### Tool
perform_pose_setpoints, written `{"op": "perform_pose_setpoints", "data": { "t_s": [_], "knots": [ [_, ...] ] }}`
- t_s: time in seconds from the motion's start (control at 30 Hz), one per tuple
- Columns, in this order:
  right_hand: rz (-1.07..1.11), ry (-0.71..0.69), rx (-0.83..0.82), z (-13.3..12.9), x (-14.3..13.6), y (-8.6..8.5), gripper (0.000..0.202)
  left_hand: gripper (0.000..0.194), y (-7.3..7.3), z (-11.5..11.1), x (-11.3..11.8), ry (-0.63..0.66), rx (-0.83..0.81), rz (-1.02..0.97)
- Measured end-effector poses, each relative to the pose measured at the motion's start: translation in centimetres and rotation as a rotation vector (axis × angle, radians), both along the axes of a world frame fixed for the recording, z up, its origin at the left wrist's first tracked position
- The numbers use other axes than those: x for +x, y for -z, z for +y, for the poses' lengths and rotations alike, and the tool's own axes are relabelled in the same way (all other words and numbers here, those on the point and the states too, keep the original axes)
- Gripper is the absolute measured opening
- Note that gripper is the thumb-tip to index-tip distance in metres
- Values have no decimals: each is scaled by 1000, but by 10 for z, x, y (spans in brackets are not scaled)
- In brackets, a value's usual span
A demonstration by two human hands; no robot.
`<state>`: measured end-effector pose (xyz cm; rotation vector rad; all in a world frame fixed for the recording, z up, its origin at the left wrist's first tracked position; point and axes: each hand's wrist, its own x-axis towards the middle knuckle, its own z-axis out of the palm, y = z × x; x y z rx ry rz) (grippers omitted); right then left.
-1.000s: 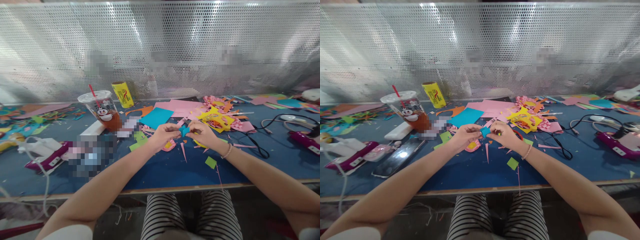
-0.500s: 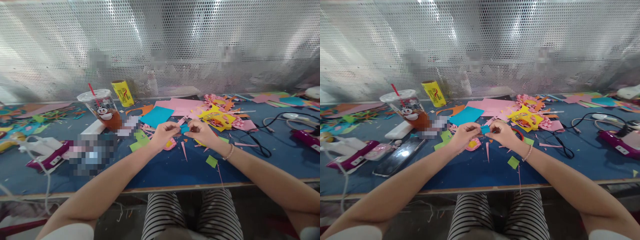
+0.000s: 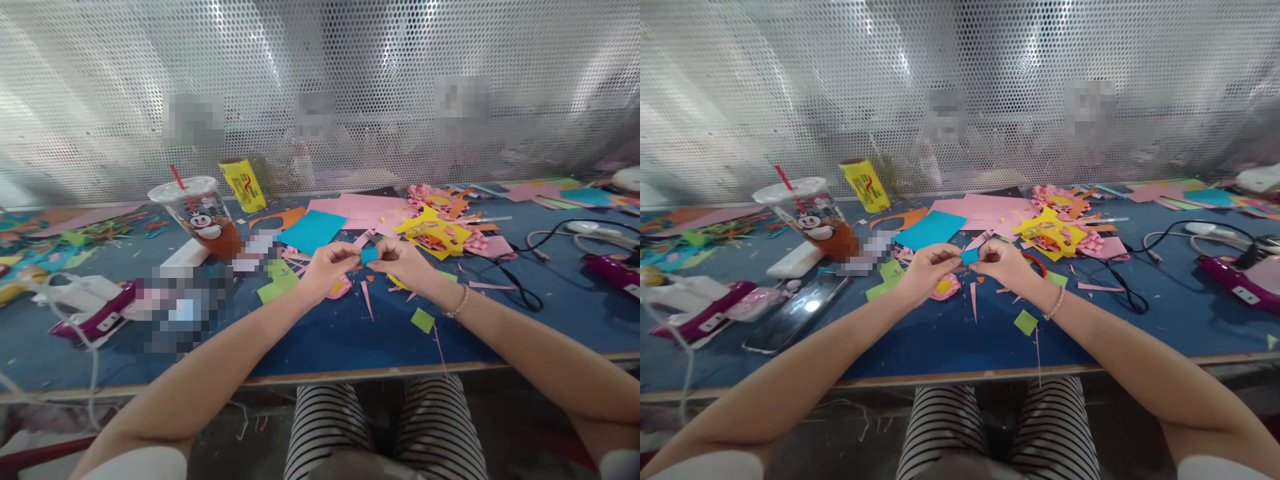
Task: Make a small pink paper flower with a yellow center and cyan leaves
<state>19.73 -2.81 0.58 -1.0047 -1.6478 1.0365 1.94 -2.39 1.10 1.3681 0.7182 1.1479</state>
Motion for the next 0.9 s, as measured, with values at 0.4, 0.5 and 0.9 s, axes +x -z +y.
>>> {"op": "perform_pose_setpoints", "data": {
  "t_s": [0.4,0.5,0.9],
  "knots": [
    [-5,-2,-41,0,0,1,26,19,-4,-2,1,-60,142,172],
    [-6,8,-29,0,-1,0,28,17,-5,-3,2,-66,127,161],
    [71,-77,207,1,-2,1,17,16,-5,-4,2,-82,88,154]
  ]
}}
